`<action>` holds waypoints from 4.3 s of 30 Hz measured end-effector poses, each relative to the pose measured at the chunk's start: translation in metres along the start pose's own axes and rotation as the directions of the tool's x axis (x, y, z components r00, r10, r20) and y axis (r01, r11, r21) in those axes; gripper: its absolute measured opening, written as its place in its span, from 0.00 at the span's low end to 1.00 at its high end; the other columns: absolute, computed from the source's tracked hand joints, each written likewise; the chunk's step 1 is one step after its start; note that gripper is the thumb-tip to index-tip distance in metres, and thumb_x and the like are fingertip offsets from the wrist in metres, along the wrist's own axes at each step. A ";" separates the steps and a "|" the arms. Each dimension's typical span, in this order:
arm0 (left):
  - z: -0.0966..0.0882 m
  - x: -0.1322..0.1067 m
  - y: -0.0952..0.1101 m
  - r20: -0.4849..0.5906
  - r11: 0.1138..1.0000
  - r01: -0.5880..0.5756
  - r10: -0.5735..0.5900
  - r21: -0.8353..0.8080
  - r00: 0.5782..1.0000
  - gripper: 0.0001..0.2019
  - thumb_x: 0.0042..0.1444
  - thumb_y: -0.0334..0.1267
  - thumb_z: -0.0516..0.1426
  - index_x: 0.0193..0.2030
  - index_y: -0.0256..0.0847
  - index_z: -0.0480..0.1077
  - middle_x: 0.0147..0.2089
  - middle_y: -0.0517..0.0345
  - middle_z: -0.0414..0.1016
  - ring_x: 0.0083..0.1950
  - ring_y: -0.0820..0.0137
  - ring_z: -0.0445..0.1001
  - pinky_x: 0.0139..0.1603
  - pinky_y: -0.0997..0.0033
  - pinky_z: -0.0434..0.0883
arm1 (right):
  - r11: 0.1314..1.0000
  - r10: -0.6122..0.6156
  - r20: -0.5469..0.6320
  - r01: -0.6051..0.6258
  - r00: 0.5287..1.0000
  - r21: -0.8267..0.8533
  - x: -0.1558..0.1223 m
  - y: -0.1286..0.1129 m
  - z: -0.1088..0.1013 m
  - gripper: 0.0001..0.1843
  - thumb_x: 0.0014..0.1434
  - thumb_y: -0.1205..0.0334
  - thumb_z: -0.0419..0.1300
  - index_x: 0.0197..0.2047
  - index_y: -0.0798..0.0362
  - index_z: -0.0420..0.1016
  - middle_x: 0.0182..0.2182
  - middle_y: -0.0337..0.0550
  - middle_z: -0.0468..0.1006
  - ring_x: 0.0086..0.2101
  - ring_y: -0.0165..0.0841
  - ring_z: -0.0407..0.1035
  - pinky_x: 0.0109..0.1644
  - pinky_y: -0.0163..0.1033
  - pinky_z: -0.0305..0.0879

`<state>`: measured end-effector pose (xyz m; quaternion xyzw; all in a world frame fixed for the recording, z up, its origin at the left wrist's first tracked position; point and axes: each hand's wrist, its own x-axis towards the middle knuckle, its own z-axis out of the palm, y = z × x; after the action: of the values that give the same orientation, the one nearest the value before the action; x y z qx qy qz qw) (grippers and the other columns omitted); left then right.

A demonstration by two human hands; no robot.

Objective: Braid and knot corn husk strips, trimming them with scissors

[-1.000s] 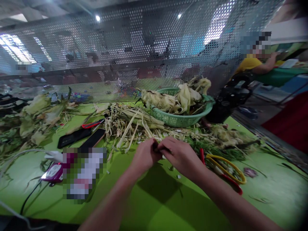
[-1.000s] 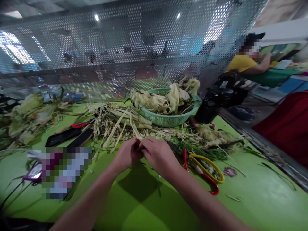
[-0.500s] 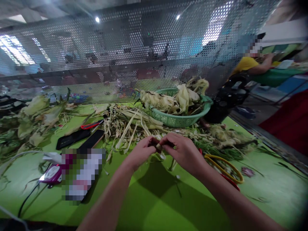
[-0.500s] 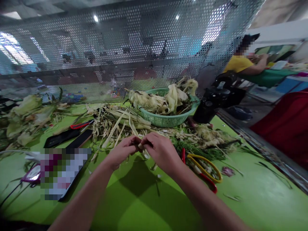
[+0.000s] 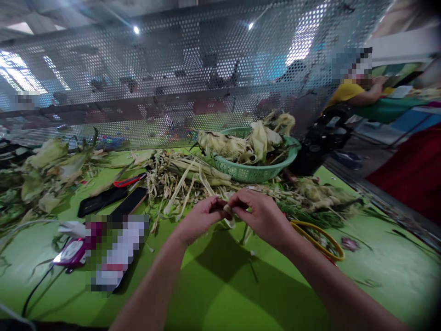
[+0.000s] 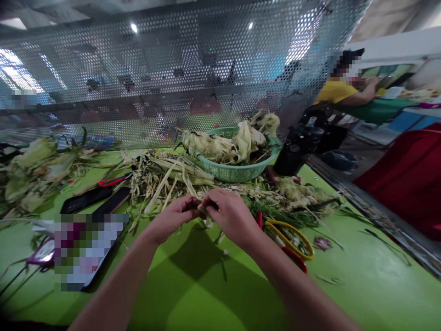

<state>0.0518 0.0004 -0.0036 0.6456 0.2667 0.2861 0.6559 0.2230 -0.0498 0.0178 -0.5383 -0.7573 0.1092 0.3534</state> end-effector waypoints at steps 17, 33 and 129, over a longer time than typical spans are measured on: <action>0.001 0.004 -0.004 -0.083 0.991 -0.019 0.030 0.130 0.996 0.04 0.51 0.33 0.54 0.31 0.37 0.70 0.33 0.57 0.71 0.36 0.70 0.68 0.42 0.71 0.64 | 0.974 -0.122 0.067 0.132 0.990 -0.183 -0.005 -0.002 0.004 0.08 0.60 0.71 0.52 0.40 0.53 0.68 0.35 0.43 0.74 0.33 0.32 0.68 0.36 0.35 0.59; 0.003 0.005 -0.013 -0.125 0.960 -0.039 0.076 0.278 0.989 0.09 0.55 0.35 0.50 0.28 0.38 0.70 0.31 0.56 0.73 0.37 0.68 0.69 0.43 0.69 0.64 | 0.966 -0.135 0.059 0.144 0.989 -0.216 -0.003 -0.005 0.007 0.08 0.62 0.70 0.50 0.41 0.54 0.69 0.35 0.45 0.75 0.34 0.34 0.68 0.36 0.36 0.60; 0.011 0.004 -0.014 -0.249 0.996 0.022 -0.044 -0.092 0.968 0.09 0.55 0.38 0.54 0.40 0.38 0.70 0.32 0.58 0.73 0.30 0.75 0.68 0.35 0.75 0.65 | 0.920 0.315 -0.293 -0.216 0.903 0.326 0.005 0.014 -0.004 0.11 0.57 0.54 0.58 0.36 0.53 0.71 0.31 0.41 0.72 0.31 0.32 0.64 0.34 0.36 0.59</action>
<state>0.0632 -0.0045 -0.0172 0.5702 0.3451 0.3658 0.6496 0.2357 -0.0407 0.0150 -0.5912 -0.5798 0.1706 0.5340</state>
